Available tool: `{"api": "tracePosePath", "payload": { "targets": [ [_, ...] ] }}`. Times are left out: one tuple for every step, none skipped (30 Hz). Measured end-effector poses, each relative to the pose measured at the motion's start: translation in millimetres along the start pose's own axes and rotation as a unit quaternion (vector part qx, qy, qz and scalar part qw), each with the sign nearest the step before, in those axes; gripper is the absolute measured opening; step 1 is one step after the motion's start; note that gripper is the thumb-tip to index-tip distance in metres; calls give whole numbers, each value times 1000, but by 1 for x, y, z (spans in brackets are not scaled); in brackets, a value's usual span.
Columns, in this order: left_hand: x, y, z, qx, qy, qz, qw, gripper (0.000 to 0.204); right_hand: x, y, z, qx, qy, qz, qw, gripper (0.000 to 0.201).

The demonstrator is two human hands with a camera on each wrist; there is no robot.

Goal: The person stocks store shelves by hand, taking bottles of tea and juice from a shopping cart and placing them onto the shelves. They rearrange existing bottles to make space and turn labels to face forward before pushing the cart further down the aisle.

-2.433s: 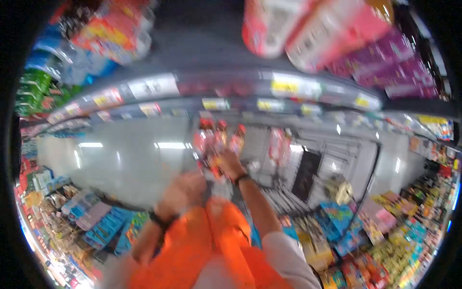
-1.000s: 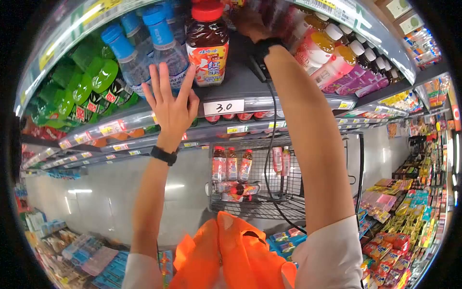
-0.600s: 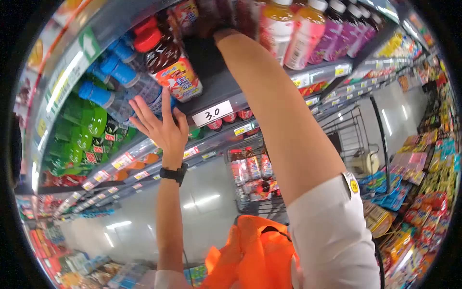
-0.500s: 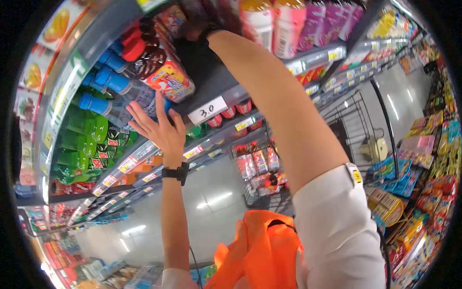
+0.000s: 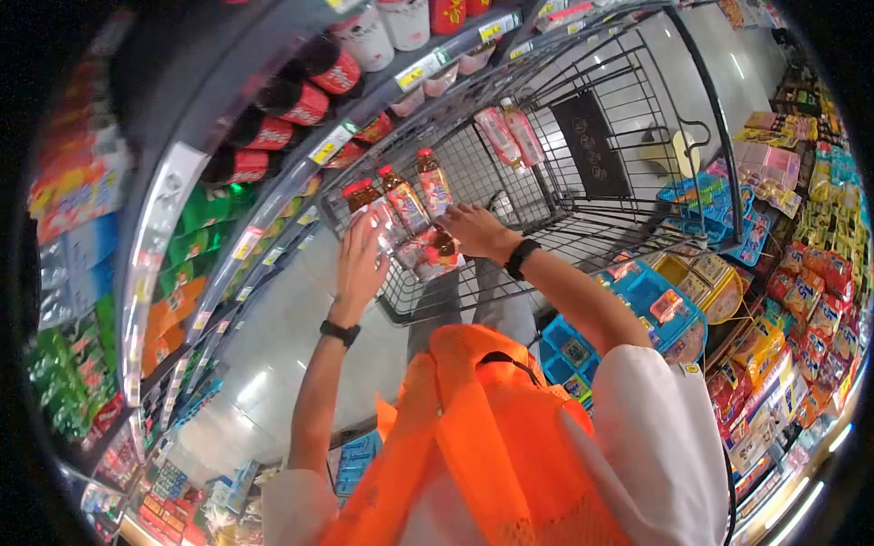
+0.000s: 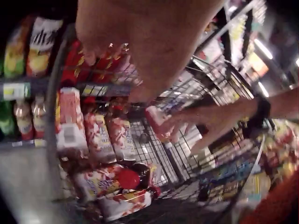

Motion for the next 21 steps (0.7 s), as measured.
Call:
{"api": "tracePosePath", "payload": {
  "targets": [
    [-31,3,-12,74,38,-22,996,77,-27,6,14,-15,7,-18,1000,52],
    [-58,7,-27,124,35,-11,992,83,-51,9,26,-28,15,-36,999,55],
    [-81,8,-39,174,30,1,984,89,-74,9,36,-31,17,-55,998,56],
    [-100,10,-53,224,23,13,974,94,-96,5,43,-31,19,-73,997,56],
    [-109,6,-56,257,6,3,966,98,-114,2,45,-32,19,-92,995,57],
    [-115,-1,-54,289,-10,-7,957,102,-125,-2,46,-53,36,-149,987,48],
    [-118,-10,-52,319,-25,-13,947,106,-137,-7,46,-67,46,-126,989,43],
    [-126,-12,-57,310,-48,16,949,108,-164,-8,49,-79,59,-102,990,39],
    [-131,-17,-66,316,-52,14,947,108,-170,-13,49,-91,73,-75,990,35],
    [-134,-20,-74,322,-56,11,945,108,-174,-14,49,-74,98,-55,991,24],
    [-136,-19,-79,330,-60,9,942,108,-169,-8,45,-70,87,-69,991,24],
    [-137,-21,-86,341,-55,24,938,105,-160,-2,42,-63,80,-80,992,24],
    [-141,-28,-96,383,-29,-6,923,104,-145,-1,44,-56,77,-87,992,24],
    [-143,-34,-107,422,-2,-35,906,103,-138,6,50,-54,37,-91,994,34],
    [-139,-35,-112,457,5,-22,889,98,-116,15,52,-75,-23,-83,993,40],
    [-135,-35,-118,490,12,-9,871,92,-86,21,53,-92,-82,-74,990,46],
    [-122,-36,-112,508,16,-48,860,86,-55,23,49,-105,-141,-64,982,53],
    [-123,-26,-116,466,5,-87,881,86,-31,24,45,-137,-171,-71,973,57],
    [-132,-17,-120,419,-6,-127,899,86,-6,27,42,-171,-198,-77,962,62],
    [-130,-16,-115,423,17,-128,897,90,19,31,40,-208,-221,-82,949,67],
    [-131,-17,-108,422,41,-129,896,94,47,31,29,-199,-195,-51,959,64]
  ]
}}
Point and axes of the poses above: each hand's wrist, its own y-axis away from the middle knuckle, its own x-axis out of the back of the hand, z = x × y, the point moved 4 cm from there along -y, towards the middle knuckle, and after that the axes turned 2 degrees about y, right-handed, at the moved point
